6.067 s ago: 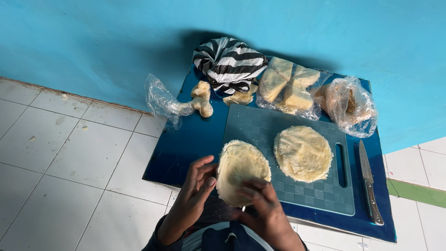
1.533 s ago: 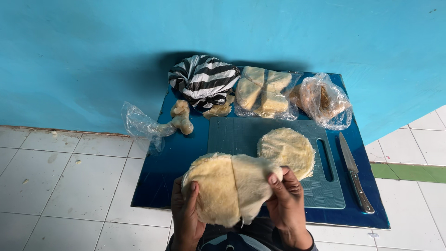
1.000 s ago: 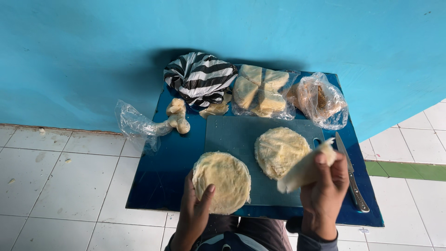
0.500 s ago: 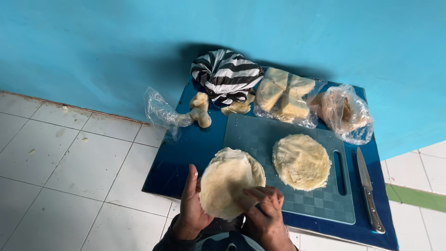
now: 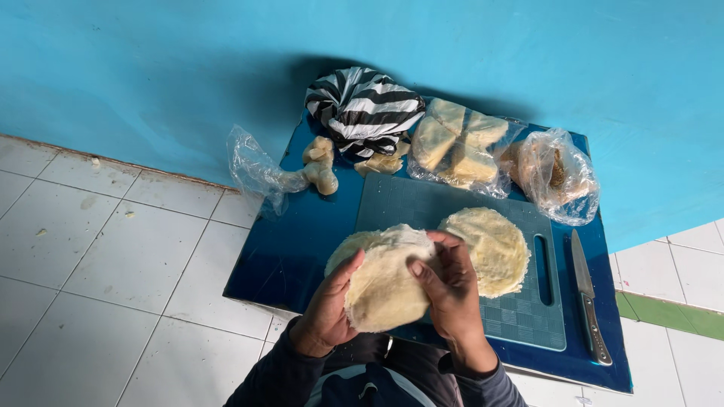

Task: The person sits at a small table and peels the thin outer skin off round flat food cakes by hand, one at a time. They pull the peel away in strips, set the peeled cake on the cutting board, and drop the discarded peels onto the table beside the board.

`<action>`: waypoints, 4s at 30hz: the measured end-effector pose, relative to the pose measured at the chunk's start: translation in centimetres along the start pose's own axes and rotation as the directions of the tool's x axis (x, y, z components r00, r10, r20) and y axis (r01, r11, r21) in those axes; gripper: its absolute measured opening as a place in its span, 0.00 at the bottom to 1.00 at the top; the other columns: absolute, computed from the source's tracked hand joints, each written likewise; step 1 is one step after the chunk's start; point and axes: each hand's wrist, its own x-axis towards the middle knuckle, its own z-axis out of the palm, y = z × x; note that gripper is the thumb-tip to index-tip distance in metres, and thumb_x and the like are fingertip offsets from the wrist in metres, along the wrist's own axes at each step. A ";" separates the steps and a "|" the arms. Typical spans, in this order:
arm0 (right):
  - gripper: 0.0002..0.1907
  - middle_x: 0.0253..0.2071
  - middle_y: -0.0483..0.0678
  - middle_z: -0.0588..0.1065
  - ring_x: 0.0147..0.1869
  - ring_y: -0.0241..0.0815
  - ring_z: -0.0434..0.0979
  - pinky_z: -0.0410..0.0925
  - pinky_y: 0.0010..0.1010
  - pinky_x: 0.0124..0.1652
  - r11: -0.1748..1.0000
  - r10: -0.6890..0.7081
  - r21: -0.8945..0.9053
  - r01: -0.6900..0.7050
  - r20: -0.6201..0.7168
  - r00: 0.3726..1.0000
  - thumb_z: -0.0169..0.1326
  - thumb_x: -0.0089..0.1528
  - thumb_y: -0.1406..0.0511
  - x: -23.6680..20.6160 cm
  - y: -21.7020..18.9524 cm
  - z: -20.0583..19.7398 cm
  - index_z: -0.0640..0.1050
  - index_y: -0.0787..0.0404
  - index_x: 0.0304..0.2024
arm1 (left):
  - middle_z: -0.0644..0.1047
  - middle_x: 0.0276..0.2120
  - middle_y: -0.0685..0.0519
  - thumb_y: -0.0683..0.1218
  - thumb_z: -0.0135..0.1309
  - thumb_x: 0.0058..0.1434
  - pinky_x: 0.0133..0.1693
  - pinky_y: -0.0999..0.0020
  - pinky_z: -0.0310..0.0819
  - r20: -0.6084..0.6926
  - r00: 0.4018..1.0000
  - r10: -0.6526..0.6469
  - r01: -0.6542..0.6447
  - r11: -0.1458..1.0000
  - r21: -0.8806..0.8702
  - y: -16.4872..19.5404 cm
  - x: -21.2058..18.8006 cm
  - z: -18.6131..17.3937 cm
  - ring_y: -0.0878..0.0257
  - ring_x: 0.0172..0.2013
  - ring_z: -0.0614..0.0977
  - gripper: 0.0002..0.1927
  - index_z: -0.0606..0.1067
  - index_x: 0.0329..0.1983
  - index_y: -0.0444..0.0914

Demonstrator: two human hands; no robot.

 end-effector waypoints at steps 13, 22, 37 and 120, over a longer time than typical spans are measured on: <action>0.10 0.38 0.43 0.71 0.41 0.30 0.69 0.65 0.19 0.40 0.934 -0.145 -0.337 0.114 -0.069 0.987 0.57 0.69 0.72 1.0 -0.6 2.0 0.76 0.62 0.52 | 0.80 0.47 0.45 0.43 0.55 0.65 0.45 0.63 0.87 -0.299 0.856 0.422 -0.166 0.772 0.614 -1.3 -5.0 -3.4 0.60 0.45 0.85 0.22 0.73 0.62 0.33; 0.19 0.41 0.48 0.74 0.42 0.37 0.79 0.75 0.28 0.41 0.792 -0.059 -0.577 0.200 0.254 0.965 0.70 0.54 0.69 -4.1 -0.2 3.8 0.78 0.61 0.45 | 0.81 0.42 0.45 0.41 0.54 0.69 0.43 0.64 0.88 -0.068 0.840 0.538 -0.339 0.619 0.709 -2.4 -4.4 -4.1 0.62 0.42 0.86 0.09 0.74 0.50 0.32; 0.07 0.38 0.45 0.83 0.40 0.33 0.85 0.78 0.24 0.38 0.777 -0.077 -0.613 0.142 0.131 0.988 0.60 0.62 0.71 -4.9 1.8 2.2 0.81 0.63 0.43 | 0.85 0.40 0.47 0.41 0.57 0.66 0.41 0.73 0.84 -0.021 0.795 0.606 -0.209 0.306 0.929 -3.0 -4.7 -2.7 0.66 0.42 0.88 0.12 0.78 0.51 0.32; 0.18 0.48 0.48 0.79 0.53 0.46 0.79 0.71 0.37 0.52 0.409 -0.391 -0.731 0.546 0.400 0.829 0.66 0.49 0.73 -7.3 -0.8 1.1 0.82 0.54 0.42 | 0.85 0.39 0.46 0.40 0.58 0.66 0.42 0.69 0.81 -0.103 0.854 0.510 -0.169 0.458 0.873 -1.4 -2.3 -1.3 0.63 0.40 0.86 0.09 0.79 0.48 0.31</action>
